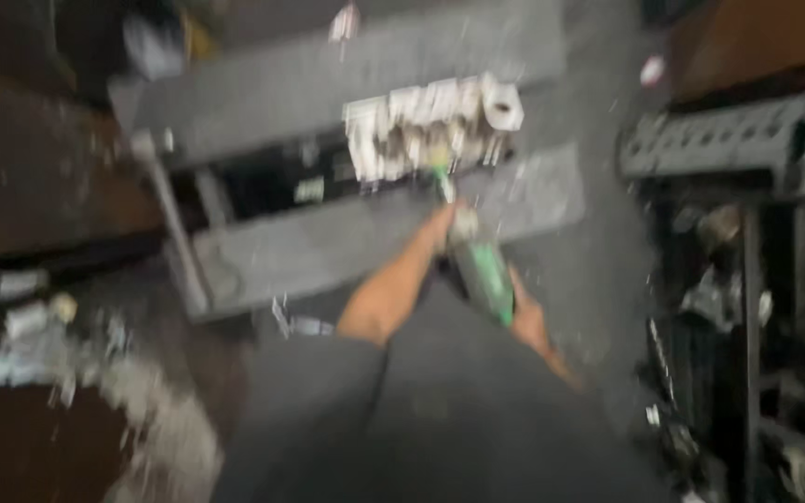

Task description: The person uses a handheld power tool with a wire-brush attachment to clean the surfaces and internal ports of a metal cylinder head.

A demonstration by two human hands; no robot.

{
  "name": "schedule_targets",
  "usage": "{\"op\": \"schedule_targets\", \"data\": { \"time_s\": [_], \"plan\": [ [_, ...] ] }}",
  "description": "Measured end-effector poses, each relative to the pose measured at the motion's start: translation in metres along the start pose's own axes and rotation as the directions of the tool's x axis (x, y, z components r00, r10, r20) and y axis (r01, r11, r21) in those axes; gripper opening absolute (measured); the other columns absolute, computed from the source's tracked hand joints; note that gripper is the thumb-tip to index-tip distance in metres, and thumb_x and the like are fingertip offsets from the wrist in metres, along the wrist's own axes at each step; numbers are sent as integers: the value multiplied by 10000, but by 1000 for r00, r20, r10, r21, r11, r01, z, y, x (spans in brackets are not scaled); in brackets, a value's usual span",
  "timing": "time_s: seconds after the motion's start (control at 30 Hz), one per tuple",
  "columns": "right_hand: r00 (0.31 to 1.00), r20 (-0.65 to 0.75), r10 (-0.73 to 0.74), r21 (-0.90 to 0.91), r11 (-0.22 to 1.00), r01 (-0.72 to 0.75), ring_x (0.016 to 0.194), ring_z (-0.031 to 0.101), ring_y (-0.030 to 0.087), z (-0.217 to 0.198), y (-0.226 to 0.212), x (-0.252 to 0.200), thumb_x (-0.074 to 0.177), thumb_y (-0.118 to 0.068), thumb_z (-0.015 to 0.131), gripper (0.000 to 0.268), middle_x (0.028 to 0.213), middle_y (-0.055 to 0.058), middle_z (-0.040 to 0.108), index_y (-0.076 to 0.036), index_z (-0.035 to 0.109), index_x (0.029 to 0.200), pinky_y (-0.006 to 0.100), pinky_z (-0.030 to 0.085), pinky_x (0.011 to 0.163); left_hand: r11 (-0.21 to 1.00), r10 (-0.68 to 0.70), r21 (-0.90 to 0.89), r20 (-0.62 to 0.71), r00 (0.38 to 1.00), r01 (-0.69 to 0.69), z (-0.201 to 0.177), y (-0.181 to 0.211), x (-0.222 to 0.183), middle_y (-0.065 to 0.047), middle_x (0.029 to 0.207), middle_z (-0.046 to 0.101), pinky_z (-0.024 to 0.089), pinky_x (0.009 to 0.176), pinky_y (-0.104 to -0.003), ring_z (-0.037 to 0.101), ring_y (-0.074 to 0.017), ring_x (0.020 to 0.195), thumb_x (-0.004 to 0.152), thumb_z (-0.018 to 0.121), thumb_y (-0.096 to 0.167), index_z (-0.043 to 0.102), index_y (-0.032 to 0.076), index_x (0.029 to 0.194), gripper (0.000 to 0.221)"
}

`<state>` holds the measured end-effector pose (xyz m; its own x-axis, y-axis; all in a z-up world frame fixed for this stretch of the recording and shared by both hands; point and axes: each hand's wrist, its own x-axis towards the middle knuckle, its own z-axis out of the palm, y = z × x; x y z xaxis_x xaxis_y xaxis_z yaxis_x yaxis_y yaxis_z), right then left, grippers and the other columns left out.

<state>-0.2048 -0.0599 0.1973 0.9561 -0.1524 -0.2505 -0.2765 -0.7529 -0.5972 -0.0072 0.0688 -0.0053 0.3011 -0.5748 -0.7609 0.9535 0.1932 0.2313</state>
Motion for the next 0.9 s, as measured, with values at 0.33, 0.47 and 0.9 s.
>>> {"op": "schedule_targets", "data": {
  "time_s": [0.33, 0.47, 0.9],
  "plan": [
    [1000, -29, 9, 81, 997, -6, 1020, 719, 411, -19, -17, -1, 665, 61, 785, 1067, 1177, 221, 715, -253, 354, 1589, 469, 576, 791, 994, 102, -36, 86, 991, -99, 7, 28, -11, -88, 794, 678, 598, 650, -433, 684, -253, 668, 845, 726, 355, 642, 102, 954, 288],
    [995, 25, -92, 47, 995, 91, 1009, 695, 450, -25, -33, 22, 579, 36, 819, 1143, 1201, 238, 702, -239, 321, 1571, 500, 575, 786, 993, 118, -20, -13, 993, -118, 0, 50, -34, -65, 770, 656, 582, 616, -433, 669, -240, 646, 828, 739, 382, 627, 131, 959, 304],
    [993, 113, -15, -41, 999, 20, 885, 709, 456, -25, 27, 83, 723, -148, 862, 999, 927, 239, 726, -251, 354, 1577, 519, 541, 710, 994, 90, -69, 18, 996, -89, 8, 89, 15, -112, 769, 711, 587, 639, -449, 686, -279, 657, 793, 690, 338, 697, 68, 941, 308]
  ]
}}
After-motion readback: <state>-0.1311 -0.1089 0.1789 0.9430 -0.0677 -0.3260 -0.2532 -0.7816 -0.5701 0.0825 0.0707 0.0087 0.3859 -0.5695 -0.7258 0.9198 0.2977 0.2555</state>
